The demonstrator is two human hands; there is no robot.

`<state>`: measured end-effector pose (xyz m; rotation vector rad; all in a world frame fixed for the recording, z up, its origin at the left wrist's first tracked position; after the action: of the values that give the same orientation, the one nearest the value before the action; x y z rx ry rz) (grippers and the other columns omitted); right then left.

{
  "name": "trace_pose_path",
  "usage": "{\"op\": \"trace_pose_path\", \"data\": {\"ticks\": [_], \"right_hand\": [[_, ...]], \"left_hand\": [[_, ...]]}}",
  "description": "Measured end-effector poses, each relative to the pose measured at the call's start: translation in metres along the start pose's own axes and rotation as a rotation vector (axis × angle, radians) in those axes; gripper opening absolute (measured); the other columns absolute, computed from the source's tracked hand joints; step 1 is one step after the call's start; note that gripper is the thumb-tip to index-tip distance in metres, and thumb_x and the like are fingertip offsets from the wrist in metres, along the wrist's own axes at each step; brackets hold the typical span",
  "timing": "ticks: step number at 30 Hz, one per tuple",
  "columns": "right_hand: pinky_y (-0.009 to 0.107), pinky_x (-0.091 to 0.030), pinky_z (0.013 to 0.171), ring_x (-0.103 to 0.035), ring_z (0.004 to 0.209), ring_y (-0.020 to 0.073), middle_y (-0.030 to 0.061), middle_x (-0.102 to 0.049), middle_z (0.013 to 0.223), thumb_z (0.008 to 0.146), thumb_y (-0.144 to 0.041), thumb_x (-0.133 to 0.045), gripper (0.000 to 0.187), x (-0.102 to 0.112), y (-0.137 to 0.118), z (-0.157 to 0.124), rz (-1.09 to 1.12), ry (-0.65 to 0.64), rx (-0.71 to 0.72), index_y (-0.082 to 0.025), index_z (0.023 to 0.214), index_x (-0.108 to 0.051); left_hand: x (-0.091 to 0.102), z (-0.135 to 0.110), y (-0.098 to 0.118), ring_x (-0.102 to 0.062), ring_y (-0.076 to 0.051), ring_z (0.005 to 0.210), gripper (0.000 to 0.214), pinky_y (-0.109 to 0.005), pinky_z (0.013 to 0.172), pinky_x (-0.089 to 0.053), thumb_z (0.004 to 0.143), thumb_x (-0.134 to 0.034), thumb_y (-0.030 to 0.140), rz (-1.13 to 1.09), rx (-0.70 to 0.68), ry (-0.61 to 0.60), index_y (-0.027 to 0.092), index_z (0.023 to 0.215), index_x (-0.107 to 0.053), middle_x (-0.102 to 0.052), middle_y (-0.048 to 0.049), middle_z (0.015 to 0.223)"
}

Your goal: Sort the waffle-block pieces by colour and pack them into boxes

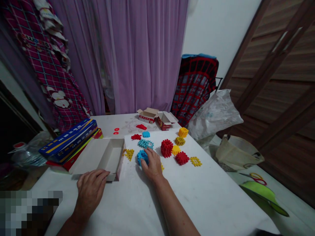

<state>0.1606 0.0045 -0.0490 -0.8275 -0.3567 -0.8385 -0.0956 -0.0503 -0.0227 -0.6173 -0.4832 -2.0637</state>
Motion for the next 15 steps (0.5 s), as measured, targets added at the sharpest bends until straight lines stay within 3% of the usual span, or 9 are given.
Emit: {"op": "trace_pose_path", "data": {"ticks": [4,8,10,15], "right_hand": [[0.036,-0.052,0.081,-0.066,0.089,0.0208,0.0074,-0.073,0.093,0.087,-0.026,-0.048,0.024,0.038,0.012,-0.026,0.008,0.036,-0.042,-0.022,0.094,-0.070],[0.032,-0.053,0.067,-0.066,0.074,0.0201,0.0072,-0.072,0.085,0.086,-0.037,-0.047,0.028,0.069,0.050,-0.054,-0.067,0.076,-0.331,-0.020,0.087,-0.069],[0.035,-0.054,0.071,-0.067,0.079,0.0216,0.0078,-0.072,0.092,0.083,-0.044,-0.051,0.032,0.069,0.065,-0.060,-0.102,0.026,-0.368,-0.020,0.096,-0.069],[0.044,-0.048,0.093,-0.059,0.115,0.0293,0.0127,-0.064,0.125,0.076,-0.046,-0.060,0.054,0.049,0.069,-0.059,-0.177,-0.159,-0.225,-0.018,0.123,-0.060]], "left_hand": [[0.000,0.002,0.002,-0.062,-0.022,0.089,0.019,-0.043,0.096,-0.033,0.093,-0.048,0.017,-0.015,-0.013,0.002,0.022,0.095,-0.066,-0.070,-0.0050,0.087],[-0.002,0.004,0.016,-0.061,-0.020,0.087,0.020,-0.042,0.097,-0.032,0.093,-0.047,0.017,-0.050,-0.021,-0.047,0.023,0.092,-0.066,-0.069,-0.0028,0.085],[-0.003,0.003,0.023,-0.061,-0.019,0.086,0.022,-0.041,0.098,-0.031,0.093,-0.047,0.016,-0.074,-0.003,-0.061,0.024,0.092,-0.067,-0.068,-0.0016,0.084],[0.000,-0.002,0.027,-0.061,-0.017,0.084,0.023,-0.041,0.099,-0.029,0.094,-0.045,0.016,-0.111,0.042,-0.059,0.025,0.092,-0.067,-0.067,-0.0012,0.081]]}}
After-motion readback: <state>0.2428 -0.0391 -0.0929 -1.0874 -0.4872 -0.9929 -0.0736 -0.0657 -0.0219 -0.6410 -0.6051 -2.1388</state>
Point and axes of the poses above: each hand's wrist, its own z-axis towards the middle knuckle, its own x-axis out of the back of the hand, y = z × x, the point moved 4 cm from there along z, towards the middle knuckle
